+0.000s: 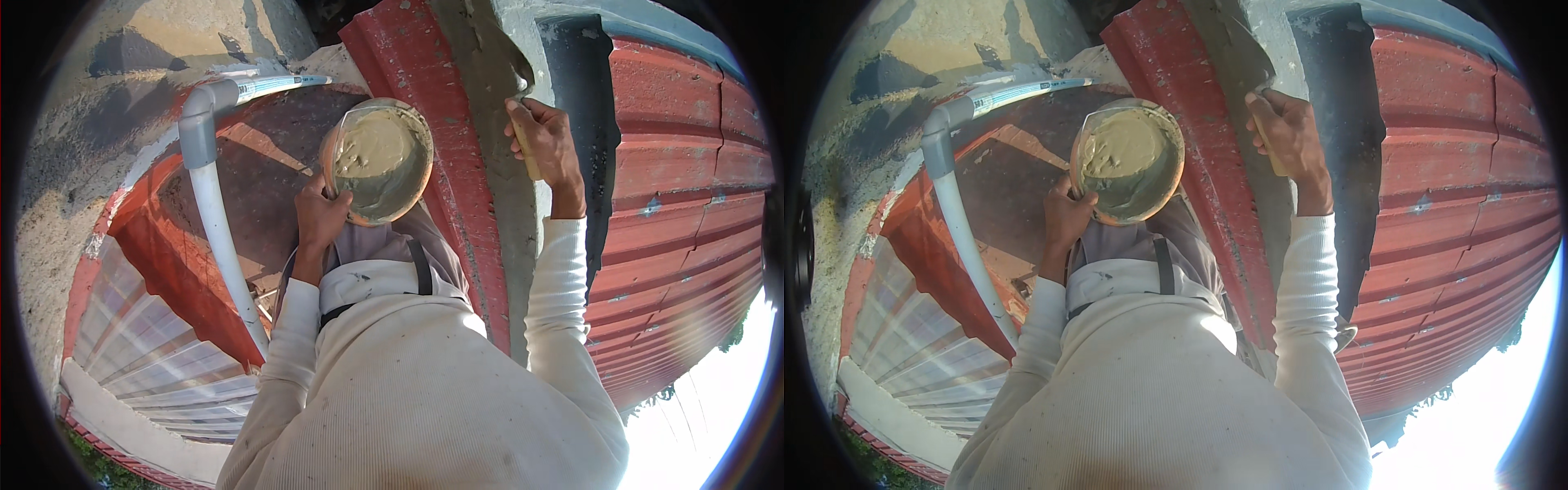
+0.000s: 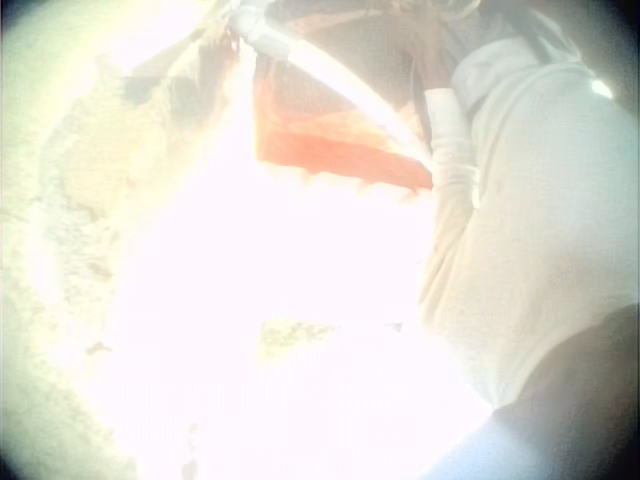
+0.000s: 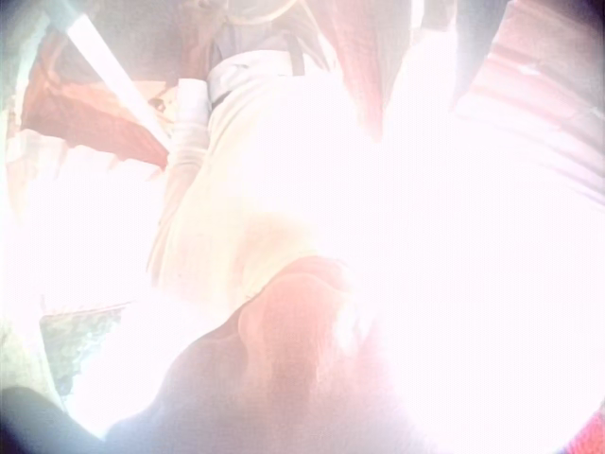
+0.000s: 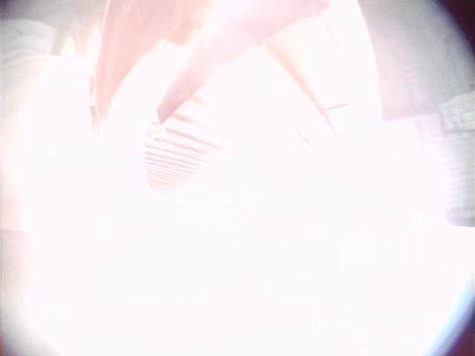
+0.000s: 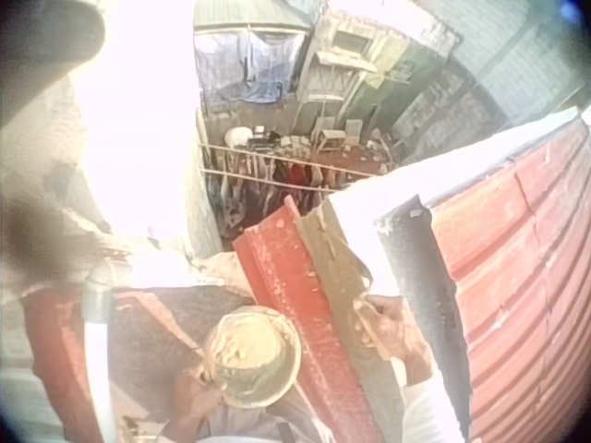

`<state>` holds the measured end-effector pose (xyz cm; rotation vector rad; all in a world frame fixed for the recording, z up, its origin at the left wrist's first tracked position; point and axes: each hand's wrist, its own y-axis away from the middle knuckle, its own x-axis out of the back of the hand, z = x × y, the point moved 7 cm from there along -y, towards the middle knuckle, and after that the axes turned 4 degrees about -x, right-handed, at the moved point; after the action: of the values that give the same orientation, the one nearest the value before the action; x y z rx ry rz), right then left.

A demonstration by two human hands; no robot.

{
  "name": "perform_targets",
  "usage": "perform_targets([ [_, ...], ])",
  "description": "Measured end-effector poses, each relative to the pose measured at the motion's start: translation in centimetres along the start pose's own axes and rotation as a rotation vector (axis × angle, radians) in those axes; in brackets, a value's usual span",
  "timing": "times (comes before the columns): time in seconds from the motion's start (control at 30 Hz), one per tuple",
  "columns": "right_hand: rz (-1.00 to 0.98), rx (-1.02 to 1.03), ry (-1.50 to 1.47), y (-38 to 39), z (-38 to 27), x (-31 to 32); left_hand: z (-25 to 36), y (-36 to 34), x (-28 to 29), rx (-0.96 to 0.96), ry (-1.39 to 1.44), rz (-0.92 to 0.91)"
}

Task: The person applies mortar along a roof edge by scooping mortar from a bowl with a trowel and spreading it onto the surface.

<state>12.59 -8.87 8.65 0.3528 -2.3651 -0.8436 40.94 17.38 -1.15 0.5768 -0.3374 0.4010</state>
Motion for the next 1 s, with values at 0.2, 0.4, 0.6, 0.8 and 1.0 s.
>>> perform_targets([
  [0.2, -0.150, 0.538, 0.746, 8.0, 6.1, -6.5, -0.7, 0.5, -1.0, 0.000, 0.033, -0.101],
  [0.4, -0.047, 0.646, 0.949, 8.8, 10.1, -11.1, -2.2, 2.2, -2.6, 0.014, 0.103, -0.173],
  [0.6, -0.026, 0.803, 1.185, 9.0, 10.5, -16.4, -4.2, 3.6, -4.1, -0.007, 0.179, -0.183],
  [0.8, -0.166, 0.572, 0.997, 11.2, 12.8, -17.8, -2.2, 5.6, -4.2, -0.014, 0.076, -0.140],
  [1.0, -0.231, 0.132, 0.548, 10.7, 16.5, -16.3, -2.0, 6.4, -4.3, -0.098, 0.040, -0.090],
])
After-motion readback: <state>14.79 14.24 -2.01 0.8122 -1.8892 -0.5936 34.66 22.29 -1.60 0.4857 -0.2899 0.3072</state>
